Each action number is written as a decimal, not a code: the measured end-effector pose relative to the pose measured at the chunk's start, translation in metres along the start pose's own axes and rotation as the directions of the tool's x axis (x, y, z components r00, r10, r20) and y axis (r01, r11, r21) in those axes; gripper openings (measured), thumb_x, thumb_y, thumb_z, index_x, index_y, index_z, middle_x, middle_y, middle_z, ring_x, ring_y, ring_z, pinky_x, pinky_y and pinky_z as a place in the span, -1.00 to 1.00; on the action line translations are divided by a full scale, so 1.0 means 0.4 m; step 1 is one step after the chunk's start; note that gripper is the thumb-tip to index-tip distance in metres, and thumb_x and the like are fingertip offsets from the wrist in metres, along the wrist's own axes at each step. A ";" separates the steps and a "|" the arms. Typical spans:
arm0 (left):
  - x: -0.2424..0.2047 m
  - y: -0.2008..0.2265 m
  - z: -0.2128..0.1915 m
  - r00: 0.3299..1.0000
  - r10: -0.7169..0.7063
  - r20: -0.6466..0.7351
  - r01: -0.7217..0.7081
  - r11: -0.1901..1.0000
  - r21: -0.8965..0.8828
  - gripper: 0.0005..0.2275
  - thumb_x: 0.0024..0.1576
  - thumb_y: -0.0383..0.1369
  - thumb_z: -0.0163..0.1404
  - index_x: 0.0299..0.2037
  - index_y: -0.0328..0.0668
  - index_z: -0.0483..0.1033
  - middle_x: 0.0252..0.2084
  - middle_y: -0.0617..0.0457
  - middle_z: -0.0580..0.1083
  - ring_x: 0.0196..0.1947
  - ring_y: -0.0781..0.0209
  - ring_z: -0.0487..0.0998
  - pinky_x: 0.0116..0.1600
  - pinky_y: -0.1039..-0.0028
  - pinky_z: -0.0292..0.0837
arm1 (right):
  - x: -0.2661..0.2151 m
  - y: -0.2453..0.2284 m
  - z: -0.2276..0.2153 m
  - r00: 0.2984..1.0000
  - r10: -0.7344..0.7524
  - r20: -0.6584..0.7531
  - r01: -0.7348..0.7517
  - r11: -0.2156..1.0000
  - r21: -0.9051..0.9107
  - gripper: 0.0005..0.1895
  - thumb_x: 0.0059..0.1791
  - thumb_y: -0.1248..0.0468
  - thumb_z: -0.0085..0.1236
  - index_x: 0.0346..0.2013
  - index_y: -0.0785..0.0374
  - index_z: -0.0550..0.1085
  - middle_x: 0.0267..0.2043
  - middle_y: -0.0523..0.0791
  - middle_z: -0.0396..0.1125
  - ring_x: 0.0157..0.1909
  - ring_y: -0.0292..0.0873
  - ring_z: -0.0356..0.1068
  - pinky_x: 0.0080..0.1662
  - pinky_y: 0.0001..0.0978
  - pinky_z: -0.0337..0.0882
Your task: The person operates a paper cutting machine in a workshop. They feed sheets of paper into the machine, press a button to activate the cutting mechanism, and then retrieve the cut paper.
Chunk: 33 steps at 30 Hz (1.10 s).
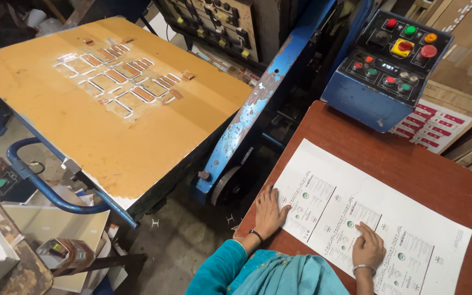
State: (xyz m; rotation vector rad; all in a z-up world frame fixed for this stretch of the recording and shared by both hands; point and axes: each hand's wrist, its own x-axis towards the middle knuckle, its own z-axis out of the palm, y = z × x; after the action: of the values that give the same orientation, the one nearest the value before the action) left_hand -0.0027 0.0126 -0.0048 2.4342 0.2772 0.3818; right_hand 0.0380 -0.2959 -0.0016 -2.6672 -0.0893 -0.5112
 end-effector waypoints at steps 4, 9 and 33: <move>0.003 -0.001 -0.001 1.000 0.001 0.001 -0.001 1.000 -0.016 -0.34 0.11 -0.12 0.16 0.25 -0.52 0.21 0.41 -0.36 0.12 0.32 -0.26 0.16 0.32 0.01 0.01 | 0.008 0.004 0.005 1.000 0.001 0.013 -0.001 1.000 0.004 -0.66 0.04 0.38 0.00 -0.10 -0.11 0.62 0.14 -0.40 0.47 0.20 -0.21 0.40 0.20 -0.32 0.35; 0.001 -0.002 0.000 1.000 0.009 -0.008 -0.009 1.000 0.004 -0.35 0.12 -0.13 0.16 0.25 -0.50 0.22 0.41 -0.35 0.12 0.33 -0.26 0.16 0.32 0.01 0.01 | 0.002 0.009 0.008 1.000 0.000 0.004 0.000 1.000 0.012 -0.66 0.04 0.40 0.00 -0.10 -0.10 0.62 0.17 -0.39 0.48 0.20 -0.21 0.41 0.20 -0.33 0.35; 0.006 0.008 -0.016 1.000 0.025 0.011 -0.026 0.998 0.053 -0.47 0.11 -0.13 0.15 0.13 -0.40 0.36 0.36 -0.30 0.21 0.29 -0.25 0.20 0.29 -0.04 0.07 | -0.007 0.029 0.022 1.000 0.006 -0.005 -0.006 0.998 0.068 -0.66 0.01 0.42 0.02 -0.10 -0.05 0.62 0.17 -0.35 0.48 0.22 -0.18 0.38 0.22 -0.24 0.31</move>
State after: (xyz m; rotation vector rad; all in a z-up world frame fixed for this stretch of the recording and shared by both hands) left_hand -0.0025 0.0147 0.0025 2.4929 0.2553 0.3772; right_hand 0.0400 -0.3026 -0.0147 -2.5989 -0.0957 -0.5037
